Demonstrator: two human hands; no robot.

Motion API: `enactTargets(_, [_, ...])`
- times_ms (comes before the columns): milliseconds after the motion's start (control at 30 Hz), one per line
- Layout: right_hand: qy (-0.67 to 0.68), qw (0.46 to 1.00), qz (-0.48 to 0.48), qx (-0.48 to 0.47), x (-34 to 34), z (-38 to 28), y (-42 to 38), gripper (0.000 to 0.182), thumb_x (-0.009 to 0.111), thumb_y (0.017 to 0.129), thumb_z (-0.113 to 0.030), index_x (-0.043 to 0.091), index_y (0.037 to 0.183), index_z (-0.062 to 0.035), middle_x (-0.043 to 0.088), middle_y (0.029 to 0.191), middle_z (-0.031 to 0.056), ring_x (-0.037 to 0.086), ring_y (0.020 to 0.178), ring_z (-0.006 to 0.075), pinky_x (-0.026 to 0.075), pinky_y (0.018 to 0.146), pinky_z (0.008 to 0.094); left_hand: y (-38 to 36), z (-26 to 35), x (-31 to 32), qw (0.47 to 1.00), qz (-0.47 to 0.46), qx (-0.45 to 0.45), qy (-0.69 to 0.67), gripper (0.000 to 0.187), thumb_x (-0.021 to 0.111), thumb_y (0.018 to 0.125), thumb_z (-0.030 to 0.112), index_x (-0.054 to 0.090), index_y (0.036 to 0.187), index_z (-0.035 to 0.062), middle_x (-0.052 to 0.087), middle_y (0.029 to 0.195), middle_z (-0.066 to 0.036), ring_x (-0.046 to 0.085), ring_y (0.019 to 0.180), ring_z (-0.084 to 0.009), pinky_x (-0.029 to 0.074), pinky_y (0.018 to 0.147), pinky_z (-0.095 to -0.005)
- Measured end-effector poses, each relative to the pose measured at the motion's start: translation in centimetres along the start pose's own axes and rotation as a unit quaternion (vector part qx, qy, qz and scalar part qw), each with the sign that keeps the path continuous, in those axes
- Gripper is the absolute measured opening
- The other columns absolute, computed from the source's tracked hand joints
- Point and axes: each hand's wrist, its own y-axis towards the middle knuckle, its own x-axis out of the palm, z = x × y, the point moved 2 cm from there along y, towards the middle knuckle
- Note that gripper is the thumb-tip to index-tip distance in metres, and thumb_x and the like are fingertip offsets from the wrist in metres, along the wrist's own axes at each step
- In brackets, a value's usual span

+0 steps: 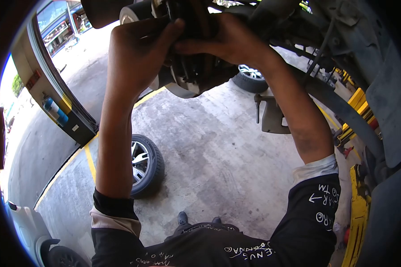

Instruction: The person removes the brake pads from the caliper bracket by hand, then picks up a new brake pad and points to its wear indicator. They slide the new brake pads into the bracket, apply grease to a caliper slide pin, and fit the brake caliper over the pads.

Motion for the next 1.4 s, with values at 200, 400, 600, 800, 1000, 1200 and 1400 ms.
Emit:
enactTargets(200, [0.051,0.998,-0.041,0.004,-0.7,0.4,0.3,0.047,0.078,0.089,-0.019,0.060,0.126,0.0020,0.071,0.110,0.0067,0.067,0.102,0.0131,0.054,0.092,0.0302,-0.3,0.2,0.6,0.999,0.041,0.012,-0.023,0.024,0.074,0.086,0.022,0.077,0.085,-0.0016,0.072,0.069,-0.015,0.072,0.060,-0.0243,0.055,0.061,-0.0334])
enactTargets(400, [0.086,0.995,-0.044,0.007,-0.9,0.2,0.1,0.048,0.078,0.089,-0.016,0.058,0.128,0.0028,0.069,0.113,0.0066,0.066,0.105,0.0135,0.054,0.093,0.0293,-0.4,0.8,0.4,0.999,0.046,0.014,-0.026,0.023,0.073,0.085,0.021,0.076,0.082,-0.0017,0.071,0.068,-0.016,0.072,0.061,-0.0268,0.055,0.062,-0.0346])
enactTargets(600, [0.081,0.996,-0.036,0.000,-1.3,1.4,0.2,0.050,0.078,0.088,-0.018,0.057,0.129,0.0020,0.069,0.112,0.0059,0.066,0.104,0.0129,0.054,0.090,0.0285,-0.5,1.0,0.6,0.999,0.032,0.024,0.018,0.021,0.070,0.087,0.019,0.075,0.083,-0.0016,0.069,0.066,-0.017,0.071,0.060,-0.0294,0.055,0.062,-0.0359])
enactTargets(800, [0.054,0.998,-0.030,-0.006,-0.4,-0.2,0.1,0.047,0.082,0.084,-0.024,0.065,0.119,0.0010,0.073,0.101,0.0075,0.069,0.094,0.0141,0.055,0.084,0.0292,-0.9,1.0,1.2,0.994,0.066,0.075,0.046,0.021,0.067,0.089,0.017,0.073,0.081,-0.0008,0.069,0.066,-0.015,0.069,0.059,-0.0314,0.055,0.063,-0.0376])
enactTargets(1000, [0.067,0.997,-0.027,-0.031,-0.2,-1.3,0.4,0.043,0.084,0.083,-0.023,0.069,0.115,0.0014,0.074,0.094,0.0076,0.071,0.087,0.0140,0.056,0.080,0.0298,-0.8,0.6,1.1,0.997,0.063,0.049,-0.009,0.023,0.067,0.089,0.018,0.070,0.077,-0.0003,0.068,0.064,-0.015,0.067,0.057,-0.0331,0.053,0.063,-0.0386])
enactTargets(1200, [0.075,0.996,-0.034,-0.022,-0.4,-1.2,0.2,0.041,0.082,0.085,-0.020,0.067,0.116,0.0016,0.074,0.096,0.0079,0.070,0.088,0.0144,0.056,0.080,0.0302,-0.7,0.3,1.3,0.996,0.064,0.063,-0.013,0.022,0.067,0.089,0.018,0.070,0.075,0.0002,0.066,0.063,-0.015,0.065,0.056,-0.0342,0.052,0.064,-0.0393])
enactTargets(1400, [0.098,0.992,-0.064,-0.039,-0.9,-0.8,0.1,0.047,0.080,0.087,-0.018,0.061,0.126,0.0003,0.072,0.108,0.0085,0.069,0.095,0.0148,0.057,0.085,0.0309,-1.0,0.9,1.8,0.994,0.090,0.065,0.006,0.022,0.067,0.088,0.017,0.069,0.074,0.0002,0.066,0.063,-0.016,0.065,0.058,-0.0351,0.052,0.064,-0.0405])
